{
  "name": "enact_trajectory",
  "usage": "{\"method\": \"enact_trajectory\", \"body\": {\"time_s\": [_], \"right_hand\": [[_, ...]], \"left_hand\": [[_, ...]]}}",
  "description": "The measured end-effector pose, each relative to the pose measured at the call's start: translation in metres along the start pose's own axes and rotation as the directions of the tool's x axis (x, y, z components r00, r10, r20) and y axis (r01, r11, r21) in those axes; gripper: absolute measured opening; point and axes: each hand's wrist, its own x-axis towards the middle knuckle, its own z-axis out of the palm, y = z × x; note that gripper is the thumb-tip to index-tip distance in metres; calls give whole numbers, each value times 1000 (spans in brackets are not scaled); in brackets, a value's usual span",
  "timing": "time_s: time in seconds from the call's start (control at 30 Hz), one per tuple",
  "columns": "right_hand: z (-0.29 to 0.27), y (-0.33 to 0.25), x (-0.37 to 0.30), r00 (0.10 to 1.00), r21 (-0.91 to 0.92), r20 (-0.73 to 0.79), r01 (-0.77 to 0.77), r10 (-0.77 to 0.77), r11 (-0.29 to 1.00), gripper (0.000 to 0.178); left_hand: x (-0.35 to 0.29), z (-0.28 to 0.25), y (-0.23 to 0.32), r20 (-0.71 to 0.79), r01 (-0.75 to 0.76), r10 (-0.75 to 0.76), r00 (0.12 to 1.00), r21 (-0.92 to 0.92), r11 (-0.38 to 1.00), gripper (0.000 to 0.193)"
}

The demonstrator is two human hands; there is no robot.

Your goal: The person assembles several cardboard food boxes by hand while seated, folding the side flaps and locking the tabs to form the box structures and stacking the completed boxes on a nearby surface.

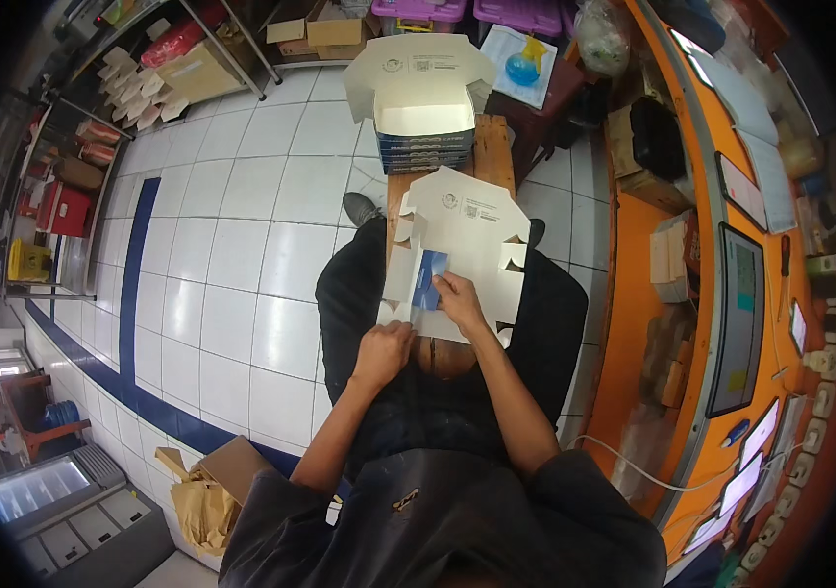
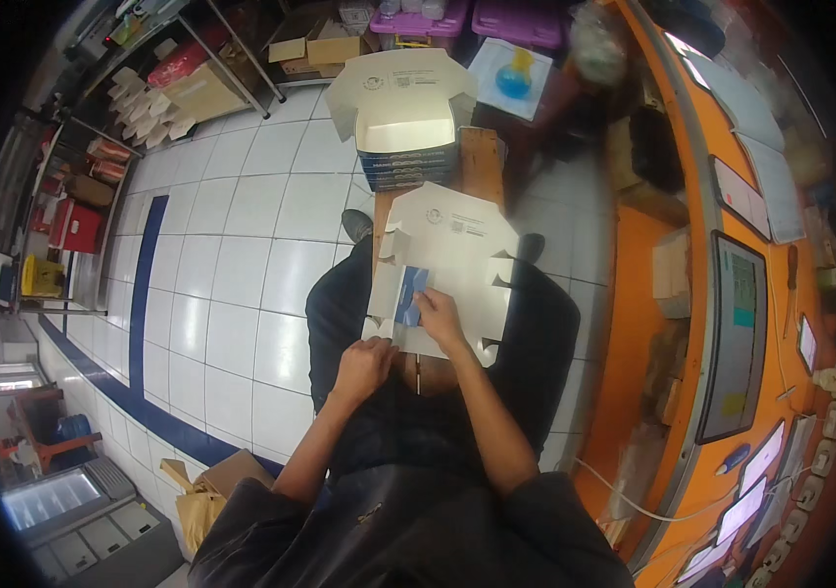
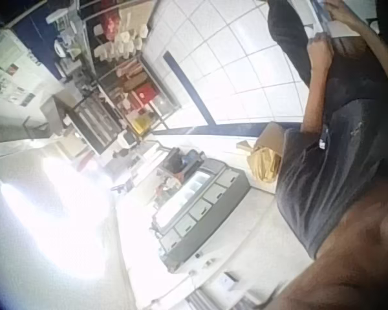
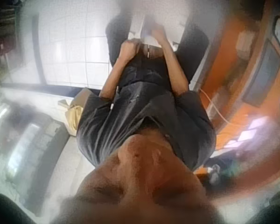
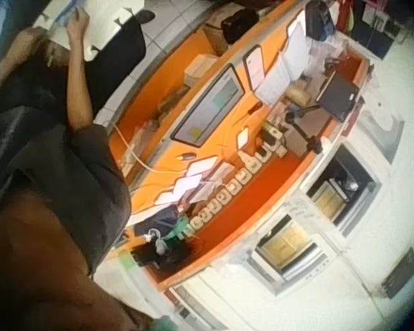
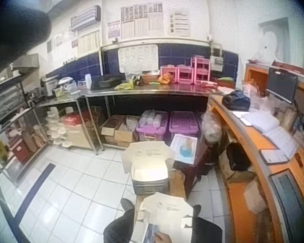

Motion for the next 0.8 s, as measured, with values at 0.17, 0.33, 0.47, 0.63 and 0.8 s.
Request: {"method": "enact_trajectory", "body": {"time_s": [0.17, 0.33, 0.47, 0.63, 0.8], "right_hand": [[1, 12, -10, 980, -226, 55, 197, -189, 954, 31], [12, 4, -23, 964, -326, 46, 262, -262, 908, 31], [11, -1, -29, 967, -209, 63, 256, -248, 944, 30], [5, -10, -35, 963, -160, 146, 247, -225, 956, 21], [7, -5, -38, 944, -226, 125, 326, -305, 918, 26]], "left_hand": [[28, 14, 11, 14, -67, 67, 998, -9, 998, 8], [41, 19, 8, -33, 80, -82, 996, -52, 995, 10], [48, 17, 13, -88, 122, -129, 988, -83, 989, 12], [58, 2, 0, 20, 66, -64, 998, -158, 985, 12], [88, -19, -14, 71, 331, -323, 944, -164, 929, 38]]}}
